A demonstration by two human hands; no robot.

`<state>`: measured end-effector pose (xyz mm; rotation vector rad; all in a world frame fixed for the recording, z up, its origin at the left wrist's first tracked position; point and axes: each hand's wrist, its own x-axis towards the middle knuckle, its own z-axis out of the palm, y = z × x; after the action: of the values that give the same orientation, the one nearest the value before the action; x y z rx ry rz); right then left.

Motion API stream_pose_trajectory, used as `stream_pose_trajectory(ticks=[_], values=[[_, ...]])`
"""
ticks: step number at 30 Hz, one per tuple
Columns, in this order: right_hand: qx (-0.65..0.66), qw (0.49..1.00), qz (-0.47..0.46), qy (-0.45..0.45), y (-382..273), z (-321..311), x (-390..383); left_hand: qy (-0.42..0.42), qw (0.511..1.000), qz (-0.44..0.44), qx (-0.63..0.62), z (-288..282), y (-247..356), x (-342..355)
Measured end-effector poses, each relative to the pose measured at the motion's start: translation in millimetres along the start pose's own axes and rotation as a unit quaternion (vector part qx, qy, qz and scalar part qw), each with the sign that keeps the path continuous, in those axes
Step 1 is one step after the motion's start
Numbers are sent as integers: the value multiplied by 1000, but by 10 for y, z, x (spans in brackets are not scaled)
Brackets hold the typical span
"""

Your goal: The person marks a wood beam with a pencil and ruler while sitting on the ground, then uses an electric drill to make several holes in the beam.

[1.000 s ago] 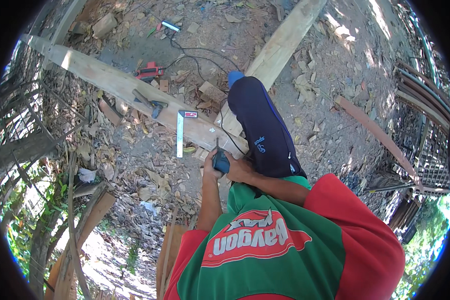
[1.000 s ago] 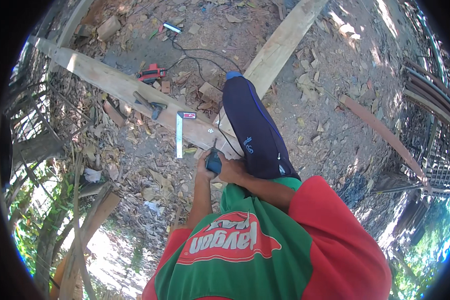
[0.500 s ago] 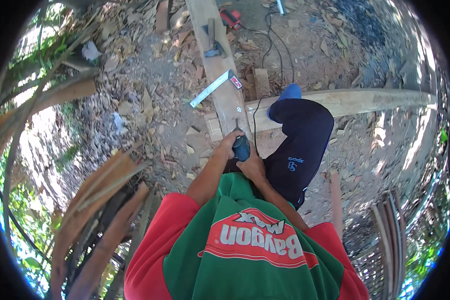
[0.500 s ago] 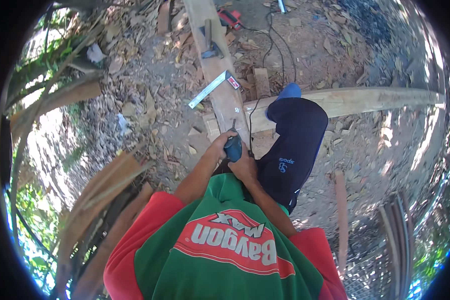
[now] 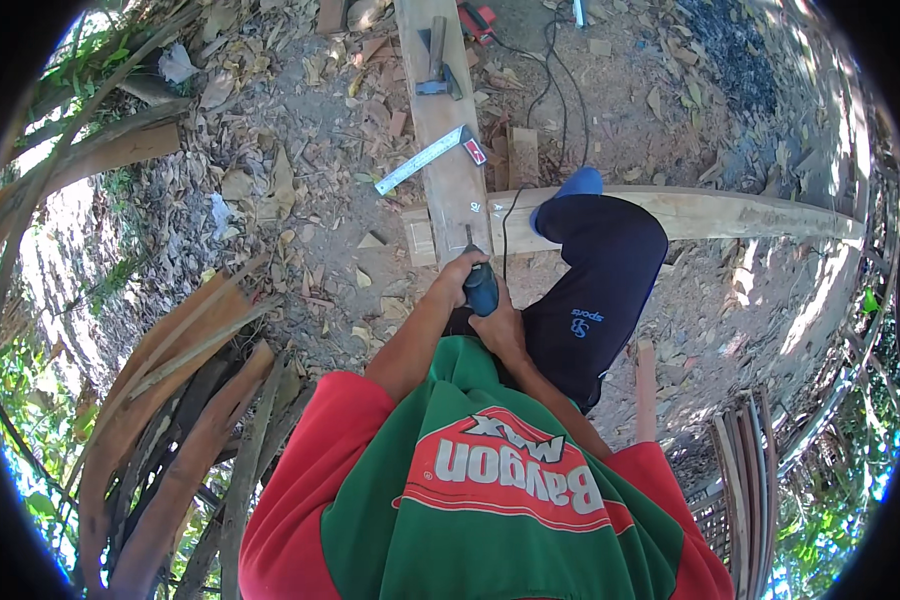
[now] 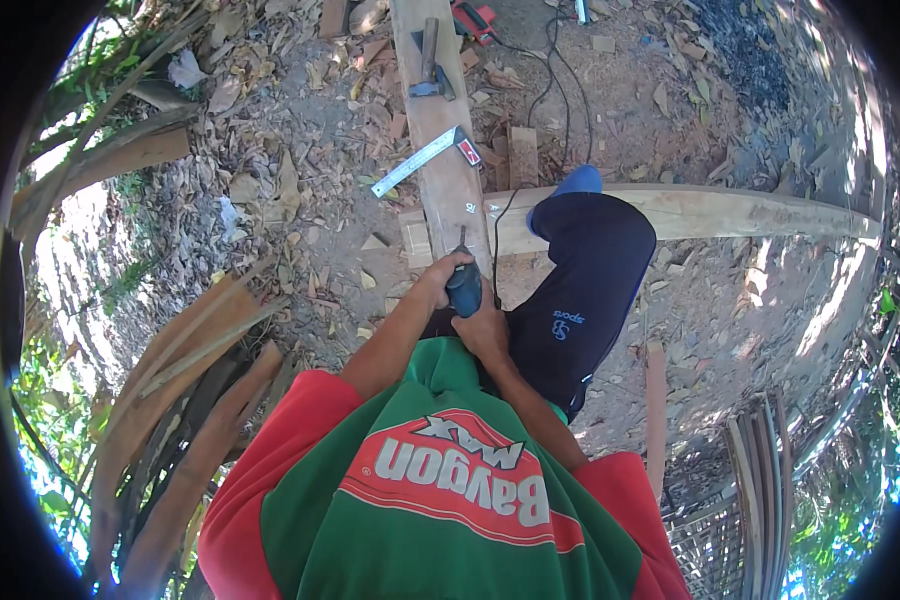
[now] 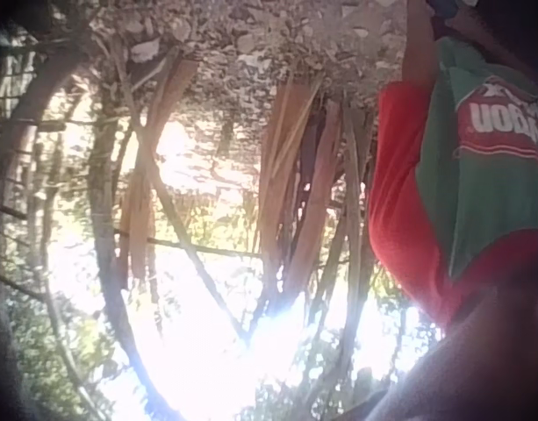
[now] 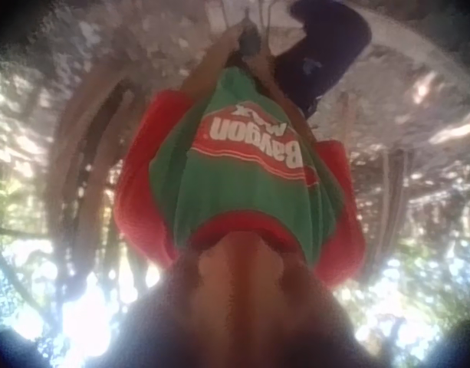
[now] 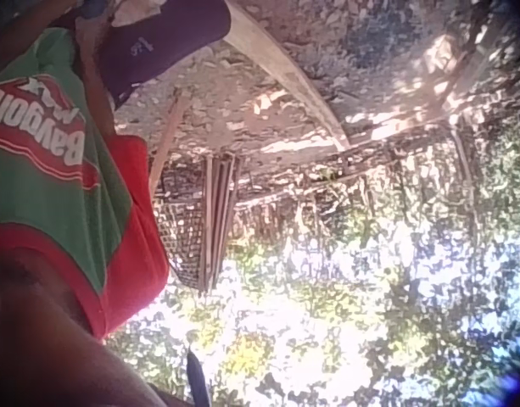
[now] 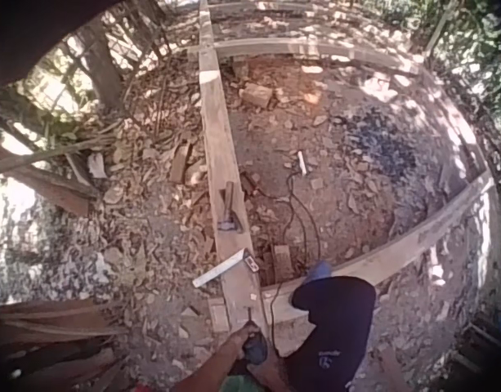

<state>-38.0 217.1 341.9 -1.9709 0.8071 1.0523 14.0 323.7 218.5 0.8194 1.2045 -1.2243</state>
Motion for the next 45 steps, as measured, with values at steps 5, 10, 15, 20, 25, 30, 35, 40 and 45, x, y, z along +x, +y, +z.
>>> stream_pose_trajectory(ticks=[5, 10, 15, 20, 25, 30, 35, 40, 45], values=[[7, 1000, -3, 1, -47, 0, -15, -8, 1000, -5, -4, -63, 2, 87], [6, 1000, 0, 3, -63, 2, -14, -21, 1000, -7, -16, -48, 49, 26], [5, 1000, -1, 3, -63, -17, -14, -24, 999, -13, -21, 1, 68, -42], [-5, 1000, -4, 9, -44, 1, 8, -18, 1000, -7, -18, 1, 56, -46], [-9, 1000, -27, 9, 36, 39, 45, -17, 1000, -16, -20, 47, 86, -116], [-14, 1000, -18, 3, -5, 20, 26, -15, 1000, -8, -18, 4, 57, -59], [-15, 1000, -15, 8, -7, 0, 23, -14, 999, -16, -23, 46, 97, -77], [-10, 1000, 3, -5, -76, -31, 5, -11, 1000, -12, -22, 16, 81, -87], [-18, 1000, -11, -1, 0, -3, 37, -2, 999, -31, -21, 58, 108, -100]])
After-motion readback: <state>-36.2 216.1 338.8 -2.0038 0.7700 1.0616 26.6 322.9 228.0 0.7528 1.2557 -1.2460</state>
